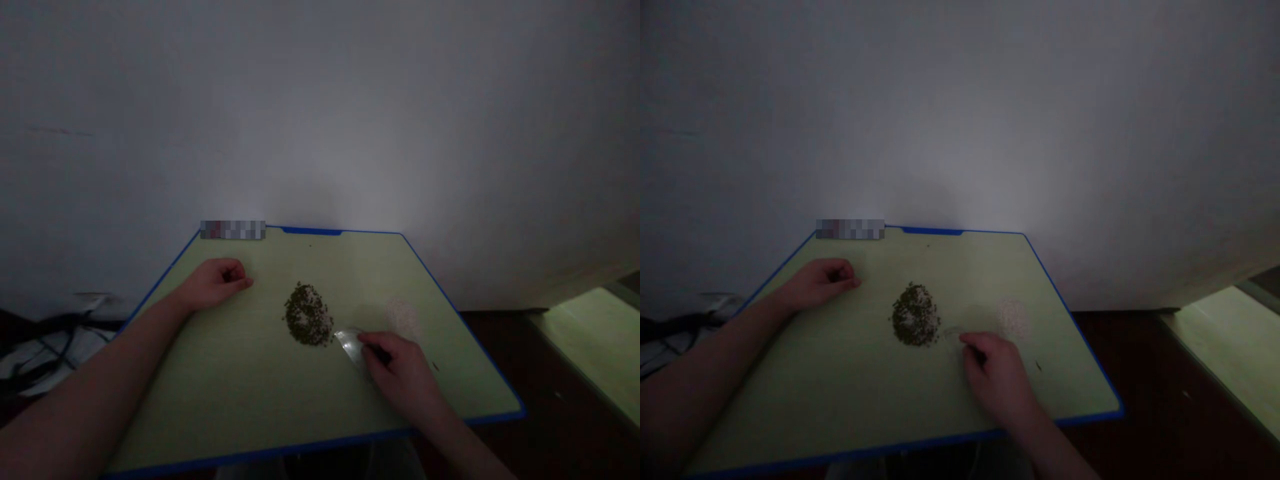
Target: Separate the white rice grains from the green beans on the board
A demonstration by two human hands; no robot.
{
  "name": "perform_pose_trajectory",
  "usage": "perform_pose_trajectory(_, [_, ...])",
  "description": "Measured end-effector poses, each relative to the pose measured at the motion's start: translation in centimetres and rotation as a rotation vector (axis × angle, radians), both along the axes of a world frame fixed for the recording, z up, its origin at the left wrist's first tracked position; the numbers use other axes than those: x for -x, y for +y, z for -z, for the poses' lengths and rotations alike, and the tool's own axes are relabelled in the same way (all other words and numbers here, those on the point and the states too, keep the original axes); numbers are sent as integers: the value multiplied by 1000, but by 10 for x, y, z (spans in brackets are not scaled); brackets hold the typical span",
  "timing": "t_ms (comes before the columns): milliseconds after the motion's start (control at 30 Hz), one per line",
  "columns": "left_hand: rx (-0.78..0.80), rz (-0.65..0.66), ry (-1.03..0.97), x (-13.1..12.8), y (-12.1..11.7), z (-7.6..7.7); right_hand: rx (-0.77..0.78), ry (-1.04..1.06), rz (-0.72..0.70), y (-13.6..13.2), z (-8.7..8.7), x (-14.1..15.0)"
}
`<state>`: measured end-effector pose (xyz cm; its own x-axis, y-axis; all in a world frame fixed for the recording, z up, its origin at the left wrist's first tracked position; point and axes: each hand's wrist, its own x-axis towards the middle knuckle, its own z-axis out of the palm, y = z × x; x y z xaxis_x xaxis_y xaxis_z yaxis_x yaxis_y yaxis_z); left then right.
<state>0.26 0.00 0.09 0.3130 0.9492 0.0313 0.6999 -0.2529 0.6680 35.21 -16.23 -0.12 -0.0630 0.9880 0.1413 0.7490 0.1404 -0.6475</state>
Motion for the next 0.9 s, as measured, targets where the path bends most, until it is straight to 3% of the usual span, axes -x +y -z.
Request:
perform_pose_trajectory(267, [-15, 5, 5, -1, 0, 0, -9, -18, 105, 0, 3, -18])
perform_pose_trajectory(567, [-5, 0, 12, -1, 0, -2, -9, -4, -46, 6, -8, 8])
perform_pose_trajectory(733, [-5, 3, 16, 0, 0, -1, 9, -71, 22, 13, -6, 10])
perform_pose_trajectory(900, [-16, 9, 22, -1, 0, -2, 20, -102, 94, 17, -5, -12])
